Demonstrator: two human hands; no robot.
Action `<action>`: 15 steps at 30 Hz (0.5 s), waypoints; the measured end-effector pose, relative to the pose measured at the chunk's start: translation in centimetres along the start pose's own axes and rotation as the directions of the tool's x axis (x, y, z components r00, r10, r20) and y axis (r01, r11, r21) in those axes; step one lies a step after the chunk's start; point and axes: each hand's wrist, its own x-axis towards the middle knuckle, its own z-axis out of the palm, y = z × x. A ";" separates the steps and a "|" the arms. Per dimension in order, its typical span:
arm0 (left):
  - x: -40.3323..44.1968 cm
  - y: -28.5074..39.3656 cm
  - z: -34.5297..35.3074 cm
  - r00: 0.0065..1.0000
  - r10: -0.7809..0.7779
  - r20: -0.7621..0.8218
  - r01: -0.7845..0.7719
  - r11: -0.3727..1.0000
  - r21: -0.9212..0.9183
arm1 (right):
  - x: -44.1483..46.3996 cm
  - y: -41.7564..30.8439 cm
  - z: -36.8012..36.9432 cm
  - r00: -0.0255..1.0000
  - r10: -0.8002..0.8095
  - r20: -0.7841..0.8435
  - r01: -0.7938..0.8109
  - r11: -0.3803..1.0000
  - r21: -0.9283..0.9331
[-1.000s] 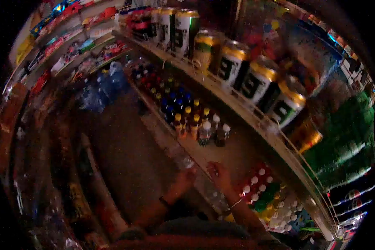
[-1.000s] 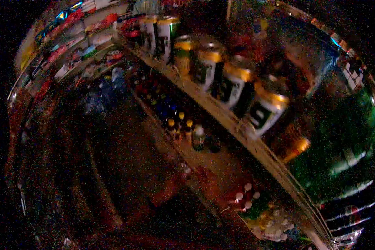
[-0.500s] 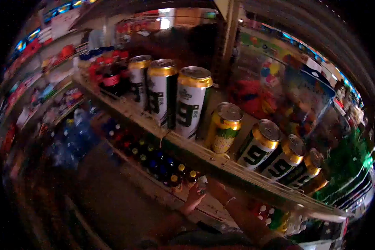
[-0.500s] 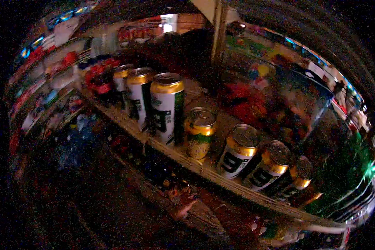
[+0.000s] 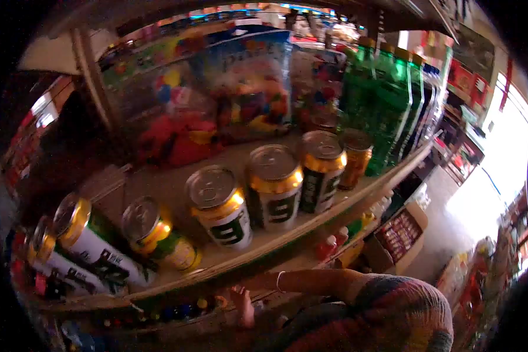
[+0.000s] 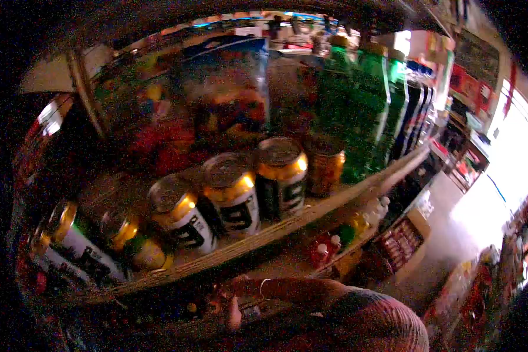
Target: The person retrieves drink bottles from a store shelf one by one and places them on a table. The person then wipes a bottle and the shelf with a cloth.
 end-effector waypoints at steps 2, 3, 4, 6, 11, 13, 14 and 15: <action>-1.2 0.1 0.1 1.000 0.004 0.019 -0.004 1.000 0.005 | -0.8 0.1 0.1 1.000 0.021 -0.005 -0.021 0.998 0.057; -1.7 0.2 0.0 0.999 0.010 0.031 -0.010 1.000 0.008 | -1.2 0.0 -0.1 0.999 0.027 -0.018 -0.026 0.997 0.078; -2.4 0.4 0.0 0.999 0.012 0.046 -0.013 1.000 0.011 | -1.7 -0.1 -0.3 0.999 0.022 -0.049 -0.018 0.998 0.064; -3.7 0.9 0.0 0.997 0.017 0.079 -0.018 1.000 0.017 | -3.4 -0.3 -0.4 0.979 -0.089 -0.185 0.072 0.993 -0.098; -7.1 3.6 2.0 0.967 0.043 0.250 -0.056 0.997 0.046 | -10.1 2.0 1.9 0.624 -0.448 -0.640 0.345 0.893 -0.289; -8.8 4.6 4.1 0.937 0.048 0.345 -0.068 0.997 0.047 | -13.6 2.9 2.2 0.648 -0.380 -0.660 0.353 0.918 -0.183; -9.8 5.0 5.5 0.916 0.045 0.398 -0.071 0.996 0.050 | -15.4 3.7 2.5 0.697 -0.323 -0.640 0.344 0.934 -0.096; -10.9 5.3 6.6 0.889 0.025 0.458 0.005 0.998 -0.065 | -17.2 4.4 2.9 0.742 -0.267 -0.615 0.333 0.943 -0.008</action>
